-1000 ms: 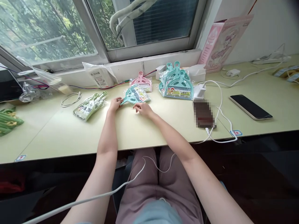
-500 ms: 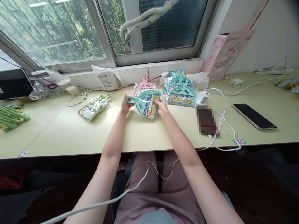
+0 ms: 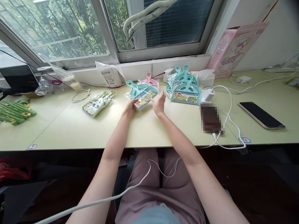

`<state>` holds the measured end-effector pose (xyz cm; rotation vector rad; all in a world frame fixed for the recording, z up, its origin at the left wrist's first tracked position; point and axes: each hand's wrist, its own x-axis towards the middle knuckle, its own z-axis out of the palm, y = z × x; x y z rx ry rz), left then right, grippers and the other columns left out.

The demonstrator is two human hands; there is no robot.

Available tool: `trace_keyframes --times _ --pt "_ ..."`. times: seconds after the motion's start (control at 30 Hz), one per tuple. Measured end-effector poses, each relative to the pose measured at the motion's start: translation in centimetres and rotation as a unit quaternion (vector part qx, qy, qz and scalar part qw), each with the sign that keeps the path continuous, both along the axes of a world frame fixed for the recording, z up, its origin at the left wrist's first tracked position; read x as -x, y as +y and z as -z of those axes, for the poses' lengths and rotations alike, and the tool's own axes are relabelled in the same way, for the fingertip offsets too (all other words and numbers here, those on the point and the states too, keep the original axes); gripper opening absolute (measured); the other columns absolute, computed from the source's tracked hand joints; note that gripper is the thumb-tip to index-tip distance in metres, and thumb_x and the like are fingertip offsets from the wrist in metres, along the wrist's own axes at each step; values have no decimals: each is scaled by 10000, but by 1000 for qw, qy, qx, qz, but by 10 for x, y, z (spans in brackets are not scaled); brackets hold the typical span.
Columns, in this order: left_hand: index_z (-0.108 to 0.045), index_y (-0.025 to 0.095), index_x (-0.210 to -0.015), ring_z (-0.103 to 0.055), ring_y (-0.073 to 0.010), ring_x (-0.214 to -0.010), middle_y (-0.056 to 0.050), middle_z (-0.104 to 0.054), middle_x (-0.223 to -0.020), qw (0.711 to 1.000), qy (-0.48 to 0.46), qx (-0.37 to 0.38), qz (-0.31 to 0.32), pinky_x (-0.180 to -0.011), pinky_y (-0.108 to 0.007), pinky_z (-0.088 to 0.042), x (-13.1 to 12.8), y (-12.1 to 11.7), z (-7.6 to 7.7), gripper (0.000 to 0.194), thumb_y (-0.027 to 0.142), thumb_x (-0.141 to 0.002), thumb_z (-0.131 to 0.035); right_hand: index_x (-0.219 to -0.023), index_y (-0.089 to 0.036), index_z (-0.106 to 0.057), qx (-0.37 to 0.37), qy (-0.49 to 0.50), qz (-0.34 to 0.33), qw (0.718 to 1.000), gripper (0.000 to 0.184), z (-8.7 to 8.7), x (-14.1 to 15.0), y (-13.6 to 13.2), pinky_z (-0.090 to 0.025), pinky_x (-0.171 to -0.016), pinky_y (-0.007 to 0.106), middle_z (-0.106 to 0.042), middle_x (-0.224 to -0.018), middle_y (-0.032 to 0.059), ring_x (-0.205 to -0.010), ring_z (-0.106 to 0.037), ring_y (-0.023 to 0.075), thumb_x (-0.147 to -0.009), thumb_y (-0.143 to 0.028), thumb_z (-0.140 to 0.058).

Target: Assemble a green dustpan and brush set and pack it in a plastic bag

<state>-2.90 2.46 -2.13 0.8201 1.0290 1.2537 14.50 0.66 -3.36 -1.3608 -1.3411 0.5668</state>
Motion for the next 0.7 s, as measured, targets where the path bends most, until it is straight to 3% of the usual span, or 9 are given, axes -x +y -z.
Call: trace_keyframes --times 0.07,0.13,0.27,0.43,0.57,0.7 --pt "-646 139 -872 -698 -177 -738 -56 -711 -781 1000 -12 -6 -20 -759 -302 -578 9 2 -1 150 169 -730 -607 -1511 -146 -280 -67 -158 -31 985 697 -5 3 -10 -294 -1172 518 -304 -1577 211 -1476 -280 296 -875 -212 -556" --pt "-652 127 -817 -681 -151 -720 -51 -710 -774 999 -29 -18 -27 -744 -265 -567 15 1 -3 124 136 -714 -583 -1500 -192 -345 -96 -270 -86 954 622 -9 10 -21 -213 -1199 539 -363 -1568 158 -1485 -268 281 -898 -165 -499" --pt "-668 118 -799 -671 -144 -716 -52 -718 -778 999 -30 -34 11 -738 -245 -553 14 -4 -5 109 140 -734 -583 -1434 -235 -470 -152 -373 -137 905 547 -13 20 -35 -88 -1215 557 -472 -1505 107 -1452 -328 256 -926 -72 -355" --pt "-656 126 -863 -688 -182 -687 -45 -703 -712 1000 7 3 30 -736 -315 -572 7 -1 1 118 208 -788 -614 -1308 -202 -584 -139 -396 -153 895 479 -12 11 -28 -192 -1166 478 -616 -1304 117 -1260 -487 260 -930 -35 -339" --pt "-653 116 -933 -714 -224 -732 -69 -716 -726 999 10 22 35 -773 -363 -585 4 3 4 159 205 -808 -610 -1122 -181 -661 -110 -408 -150 894 369 -10 7 -23 -273 -1060 454 -665 -1147 129 -1147 -515 282 -946 -54 -364" --pt "-636 113 -1001 -714 -230 -740 -73 -714 -737 999 -6 28 15 -787 -369 -589 4 9 6 208 208 -821 -593 -942 -182 -682 -139 -412 -157 887 335 -10 9 -25 -280 -1026 416 -670 -1042 110 -1082 -531 265 -959 -70 -367"
